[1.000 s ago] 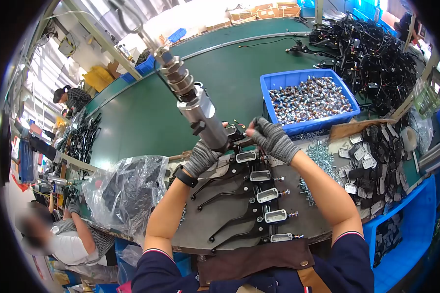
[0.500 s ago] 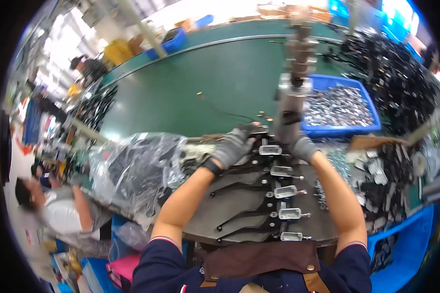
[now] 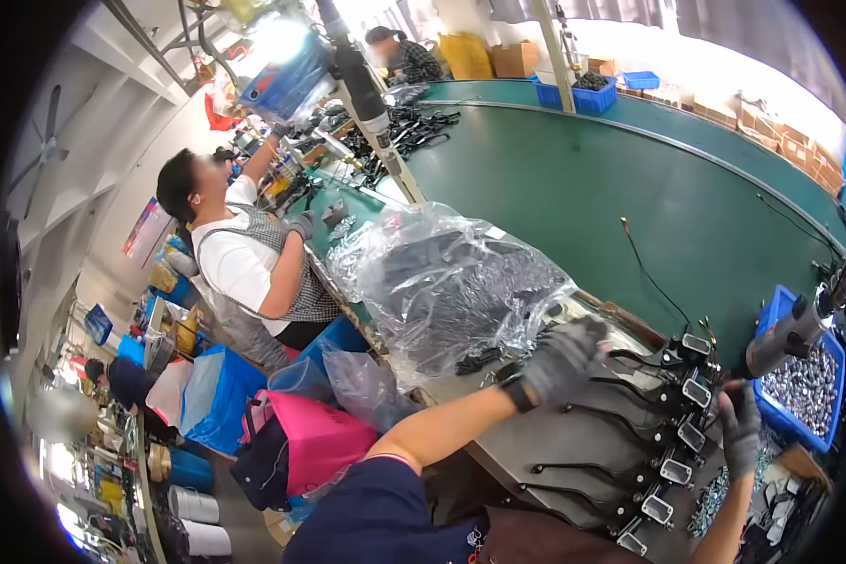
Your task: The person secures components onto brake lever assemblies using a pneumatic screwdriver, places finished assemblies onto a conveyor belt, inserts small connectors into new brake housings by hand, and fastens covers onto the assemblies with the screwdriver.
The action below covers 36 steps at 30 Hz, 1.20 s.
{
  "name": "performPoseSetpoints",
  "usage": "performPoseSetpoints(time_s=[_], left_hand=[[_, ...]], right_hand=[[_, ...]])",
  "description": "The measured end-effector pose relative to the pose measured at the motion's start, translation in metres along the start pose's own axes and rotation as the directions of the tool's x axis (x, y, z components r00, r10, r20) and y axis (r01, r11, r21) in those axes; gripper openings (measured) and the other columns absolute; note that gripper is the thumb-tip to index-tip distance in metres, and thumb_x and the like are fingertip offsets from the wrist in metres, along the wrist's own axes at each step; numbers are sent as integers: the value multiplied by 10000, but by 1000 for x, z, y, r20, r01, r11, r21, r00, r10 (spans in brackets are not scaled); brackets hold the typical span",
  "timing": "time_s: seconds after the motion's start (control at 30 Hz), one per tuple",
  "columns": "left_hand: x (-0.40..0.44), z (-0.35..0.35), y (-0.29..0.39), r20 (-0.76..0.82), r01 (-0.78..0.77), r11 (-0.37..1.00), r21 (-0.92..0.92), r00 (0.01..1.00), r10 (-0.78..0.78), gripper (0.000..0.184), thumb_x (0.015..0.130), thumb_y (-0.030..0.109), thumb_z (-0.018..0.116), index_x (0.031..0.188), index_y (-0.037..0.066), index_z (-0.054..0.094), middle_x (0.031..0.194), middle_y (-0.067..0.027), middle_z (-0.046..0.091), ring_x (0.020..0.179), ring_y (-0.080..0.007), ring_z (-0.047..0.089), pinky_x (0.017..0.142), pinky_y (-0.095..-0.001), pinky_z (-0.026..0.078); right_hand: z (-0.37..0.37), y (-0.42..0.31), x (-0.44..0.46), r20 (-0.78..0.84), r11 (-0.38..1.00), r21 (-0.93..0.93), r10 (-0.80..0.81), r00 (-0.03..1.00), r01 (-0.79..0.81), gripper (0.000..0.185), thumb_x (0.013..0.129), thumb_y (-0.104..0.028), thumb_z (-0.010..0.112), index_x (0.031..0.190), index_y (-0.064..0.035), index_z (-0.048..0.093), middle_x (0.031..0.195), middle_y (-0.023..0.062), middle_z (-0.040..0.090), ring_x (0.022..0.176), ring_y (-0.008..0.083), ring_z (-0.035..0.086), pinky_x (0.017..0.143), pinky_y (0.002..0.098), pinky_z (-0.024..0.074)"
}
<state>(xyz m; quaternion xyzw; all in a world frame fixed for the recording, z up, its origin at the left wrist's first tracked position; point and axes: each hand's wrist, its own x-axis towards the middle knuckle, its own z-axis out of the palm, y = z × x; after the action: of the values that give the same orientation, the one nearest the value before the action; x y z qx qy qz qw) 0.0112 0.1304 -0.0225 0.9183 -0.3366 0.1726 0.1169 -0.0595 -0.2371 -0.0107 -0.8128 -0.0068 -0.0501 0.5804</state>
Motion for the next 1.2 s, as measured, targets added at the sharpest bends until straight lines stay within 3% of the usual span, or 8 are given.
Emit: performPoseSetpoints(time_s=[0.07,0.13,0.37,0.67,0.83,0.97,1.03,1.2], left_hand=[[-37,-17,-11,195,-49,899,435,980,-41,240,901,228,473,1015,39,568,931,-135,576,850,-305,562,704,-456,442],[-30,-79,-6,389,553,792,259,690,-610,282,875,244,507,1033,20,571,961,-171,585,967,-305,554,774,-465,436],[-52,-75,-98,-343,458,680,572,887,-310,360,885,278,502,1196,111,572,1082,-173,595,999,-300,578,801,-478,441],[-10,-44,-160,-95,623,564,542,712,-696,290,914,249,418,1010,85,639,964,-162,666,764,-291,639,705,-469,504],[-38,-43,-161,-289,441,851,283,886,-363,445,972,400,354,1111,70,618,1065,-191,635,934,-372,605,840,-488,460],[1,-91,-106,78,716,510,476,543,-836,541,960,498,352,1216,74,568,1147,-270,580,1026,-409,578,891,-508,444],[-25,-46,-154,-310,532,642,552,846,-434,518,958,499,361,1015,55,621,993,-236,621,808,-378,622,698,-488,486],[-21,-24,-141,-205,587,621,519,791,-577,469,960,459,381,1011,54,612,1022,-208,616,849,-367,619,724,-473,491]], right_hand=[[-5,1,-13,-61,997,38,-71,996,74,209,934,-149,603,1112,-55,547,966,-22,556,838,84,500,765,225,424],[-15,8,-24,-67,999,23,-20,998,21,215,942,-144,593,1133,-56,545,977,-26,547,840,83,499,751,225,427],[-19,0,-41,-98,999,26,35,995,-33,224,952,-132,575,1161,-55,549,986,-20,560,820,79,499,725,217,427],[-20,-11,-73,-189,986,-151,-102,977,74,182,937,-118,593,1097,-40,556,966,17,580,879,109,536,763,267,452],[-27,-47,-107,-342,908,-417,-193,920,35,151,907,-142,628,987,-22,583,853,76,617,781,151,588,725,295,474],[-54,-27,-137,-488,932,-334,-47,872,-137,179,890,-159,637,1007,-31,592,890,119,630,807,216,626,736,325,491],[-73,-22,-150,-527,805,-568,-195,827,-172,206,872,-106,632,1057,-28,584,953,130,628,878,238,620,796,329,483],[-167,6,-168,-620,436,-771,-343,706,-465,284,888,-196,598,1123,-39,568,1075,152,607,1013,324,576,882,399,458]])
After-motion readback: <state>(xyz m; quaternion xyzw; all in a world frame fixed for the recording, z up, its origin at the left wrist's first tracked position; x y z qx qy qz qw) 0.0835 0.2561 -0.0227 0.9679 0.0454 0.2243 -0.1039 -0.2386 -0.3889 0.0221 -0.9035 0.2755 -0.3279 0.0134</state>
